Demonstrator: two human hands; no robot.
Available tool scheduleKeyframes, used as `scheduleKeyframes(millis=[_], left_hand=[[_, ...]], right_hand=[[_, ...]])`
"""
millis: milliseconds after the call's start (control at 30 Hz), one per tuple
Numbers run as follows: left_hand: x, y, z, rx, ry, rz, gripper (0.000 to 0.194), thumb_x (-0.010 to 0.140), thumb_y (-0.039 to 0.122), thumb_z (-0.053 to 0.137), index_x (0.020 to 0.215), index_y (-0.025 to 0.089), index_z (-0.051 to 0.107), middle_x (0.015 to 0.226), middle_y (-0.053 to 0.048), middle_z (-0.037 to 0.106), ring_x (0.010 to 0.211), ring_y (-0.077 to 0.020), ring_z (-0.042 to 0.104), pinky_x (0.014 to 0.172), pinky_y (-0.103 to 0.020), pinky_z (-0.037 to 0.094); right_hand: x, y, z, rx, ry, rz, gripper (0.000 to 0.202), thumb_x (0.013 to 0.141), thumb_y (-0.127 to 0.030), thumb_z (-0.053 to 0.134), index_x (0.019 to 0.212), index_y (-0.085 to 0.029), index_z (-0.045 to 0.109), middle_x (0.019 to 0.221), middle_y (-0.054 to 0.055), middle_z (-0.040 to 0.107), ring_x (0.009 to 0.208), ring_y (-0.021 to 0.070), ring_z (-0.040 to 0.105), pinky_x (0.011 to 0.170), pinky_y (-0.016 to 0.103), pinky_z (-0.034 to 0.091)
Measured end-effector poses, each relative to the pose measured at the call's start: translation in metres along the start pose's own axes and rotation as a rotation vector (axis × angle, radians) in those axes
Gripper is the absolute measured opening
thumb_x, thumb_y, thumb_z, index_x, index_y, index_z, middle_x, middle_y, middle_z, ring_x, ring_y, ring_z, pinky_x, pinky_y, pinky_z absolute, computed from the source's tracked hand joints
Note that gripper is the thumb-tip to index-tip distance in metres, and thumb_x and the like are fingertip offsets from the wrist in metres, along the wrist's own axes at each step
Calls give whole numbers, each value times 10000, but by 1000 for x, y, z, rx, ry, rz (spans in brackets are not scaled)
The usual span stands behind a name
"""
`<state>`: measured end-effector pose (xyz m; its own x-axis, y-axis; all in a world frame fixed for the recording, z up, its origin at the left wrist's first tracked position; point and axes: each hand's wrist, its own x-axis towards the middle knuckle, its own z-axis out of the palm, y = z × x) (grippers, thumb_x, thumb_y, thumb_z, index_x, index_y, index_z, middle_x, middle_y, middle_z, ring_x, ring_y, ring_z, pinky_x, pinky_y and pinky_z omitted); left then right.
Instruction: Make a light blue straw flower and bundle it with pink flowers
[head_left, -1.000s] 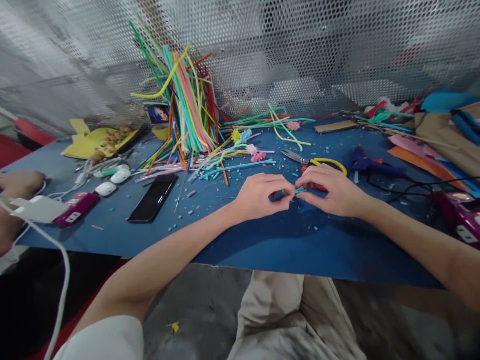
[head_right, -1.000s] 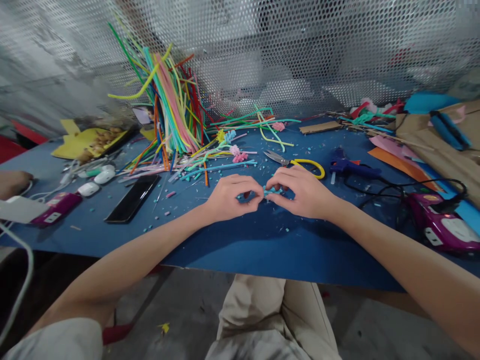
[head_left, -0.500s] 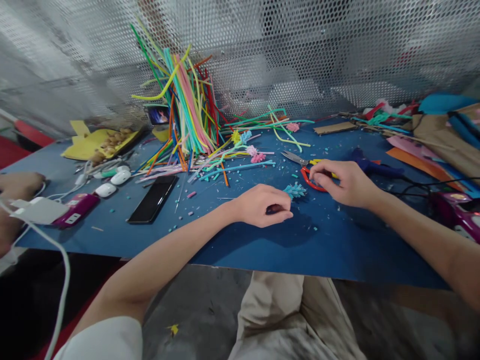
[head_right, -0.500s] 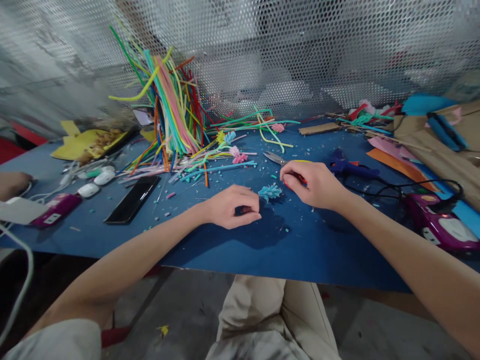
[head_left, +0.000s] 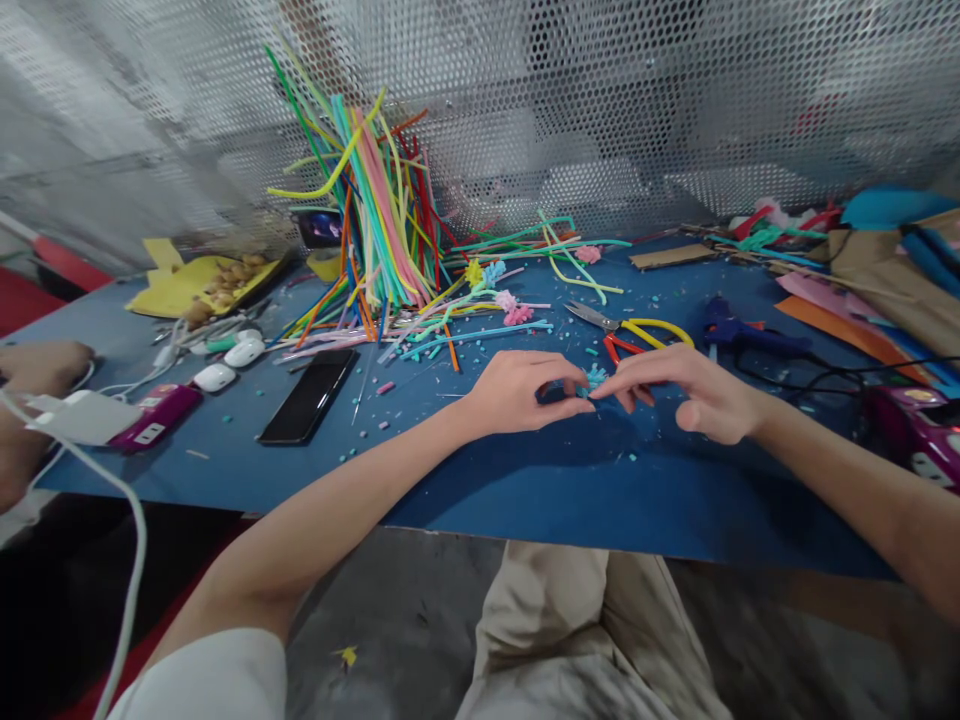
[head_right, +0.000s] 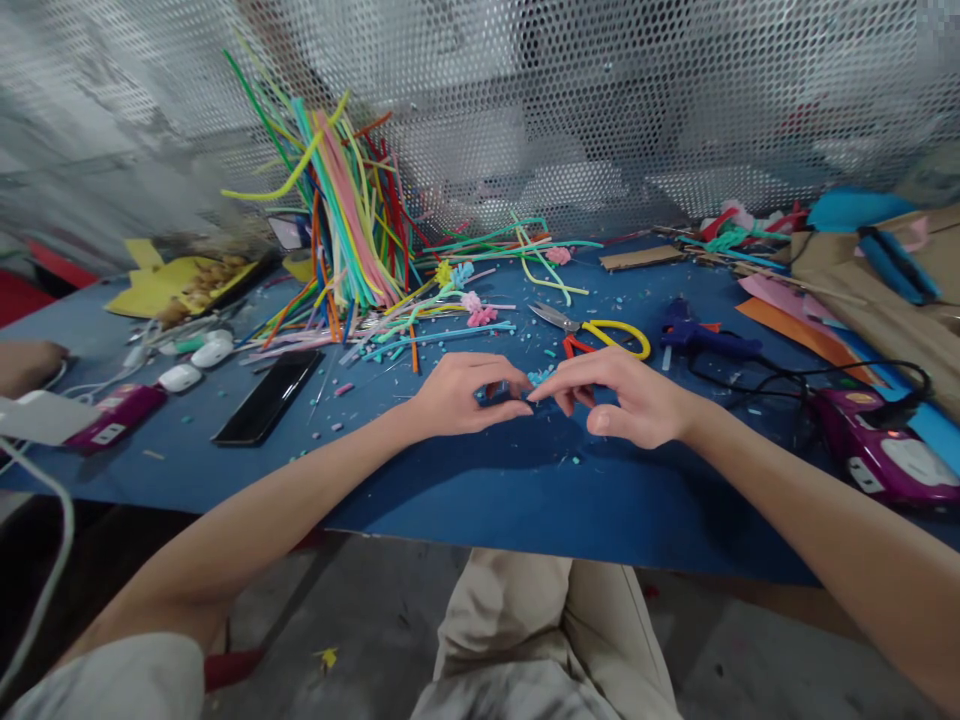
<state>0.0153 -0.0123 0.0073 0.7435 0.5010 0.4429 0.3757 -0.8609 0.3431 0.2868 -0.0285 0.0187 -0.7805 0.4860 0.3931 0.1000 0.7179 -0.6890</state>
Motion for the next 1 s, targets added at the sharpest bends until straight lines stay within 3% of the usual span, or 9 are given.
scheduleKeyframes(millis=[133,400,667,800,1000], left_hand=[[1,0,4,-46,45,15,315,960,497,622,1019,210,736,994,-47,766,718,-103,662,679,-221,482],[1,-5,9,-98,150,1,226,935,424,682,927,212,760,862,-21,774,718,-110,671,661,-219,477],[3,-2,3,-167,140,-28,224,966,385,646,914,192,748,853,-34,757,621,-91,591,625,-220,472],[4,0,0,-171,156,-35,210,971,363,640,908,194,748,850,-34,754,666,-102,616,654,-226,488],[5,-2,-4,-155,230,-70,187,975,331,634,903,190,734,852,-25,738,639,-91,580,640,-230,484]], right_hand=[[1,1,3,6,-32,-1,782,921,-792,359,1293,-176,665,835,45,611,709,145,525,636,288,411],[3,5,2,43,-37,-35,850,928,-786,363,1394,-117,603,804,33,542,689,136,451,614,279,357],[2,7,2,156,-43,37,835,926,-786,370,1410,-145,596,776,16,513,647,131,429,593,280,331],[1,10,1,151,18,92,653,990,-664,413,1347,-164,633,684,-31,428,568,104,338,555,272,262],[-1,15,-3,192,147,102,699,1002,-675,340,1230,-117,693,640,-27,385,564,118,313,560,305,249]])
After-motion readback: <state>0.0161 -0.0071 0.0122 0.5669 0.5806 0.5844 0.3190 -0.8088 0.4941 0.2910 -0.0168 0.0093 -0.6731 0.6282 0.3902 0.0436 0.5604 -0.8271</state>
